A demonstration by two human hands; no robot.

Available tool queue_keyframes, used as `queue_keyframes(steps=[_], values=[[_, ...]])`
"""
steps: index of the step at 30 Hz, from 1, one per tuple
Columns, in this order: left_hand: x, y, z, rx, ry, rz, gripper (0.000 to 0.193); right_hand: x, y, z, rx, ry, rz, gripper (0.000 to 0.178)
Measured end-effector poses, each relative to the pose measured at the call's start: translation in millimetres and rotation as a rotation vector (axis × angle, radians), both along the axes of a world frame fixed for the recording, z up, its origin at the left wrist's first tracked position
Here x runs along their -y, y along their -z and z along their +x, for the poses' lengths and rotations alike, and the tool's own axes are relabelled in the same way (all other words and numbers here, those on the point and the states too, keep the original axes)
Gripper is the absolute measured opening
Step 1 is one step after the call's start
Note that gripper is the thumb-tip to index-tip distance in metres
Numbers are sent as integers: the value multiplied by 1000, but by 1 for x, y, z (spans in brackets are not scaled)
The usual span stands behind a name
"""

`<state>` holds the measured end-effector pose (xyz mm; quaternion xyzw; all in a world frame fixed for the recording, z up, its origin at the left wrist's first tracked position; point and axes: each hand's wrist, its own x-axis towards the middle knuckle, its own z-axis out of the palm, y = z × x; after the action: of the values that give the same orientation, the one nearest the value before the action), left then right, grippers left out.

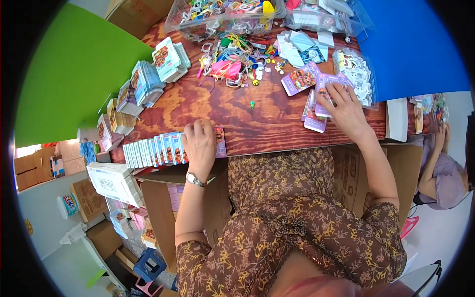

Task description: Sorting small toy charms and packaging them into small plastic bags and containers.

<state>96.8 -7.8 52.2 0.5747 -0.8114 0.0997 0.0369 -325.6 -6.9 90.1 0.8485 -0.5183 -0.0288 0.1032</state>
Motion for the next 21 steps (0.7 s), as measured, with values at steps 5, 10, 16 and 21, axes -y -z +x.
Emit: queue_keyframes(steps=[5, 10, 16, 21], values=[[2, -17, -27, -177, 104, -54, 60, 10, -51, 22, 127, -64, -241, 53], [0, -30, -120, -852, 380, 31, 116, 10, -65, 85, 985, -19, 302, 40], [13, -8, -123, -960, 242, -56, 105, 28, -41, 95, 1078, -53, 519, 35], [10, 21, -107, -1138, 94, 162, 84, 131, -28, 59, 989, -143, 629, 43]])
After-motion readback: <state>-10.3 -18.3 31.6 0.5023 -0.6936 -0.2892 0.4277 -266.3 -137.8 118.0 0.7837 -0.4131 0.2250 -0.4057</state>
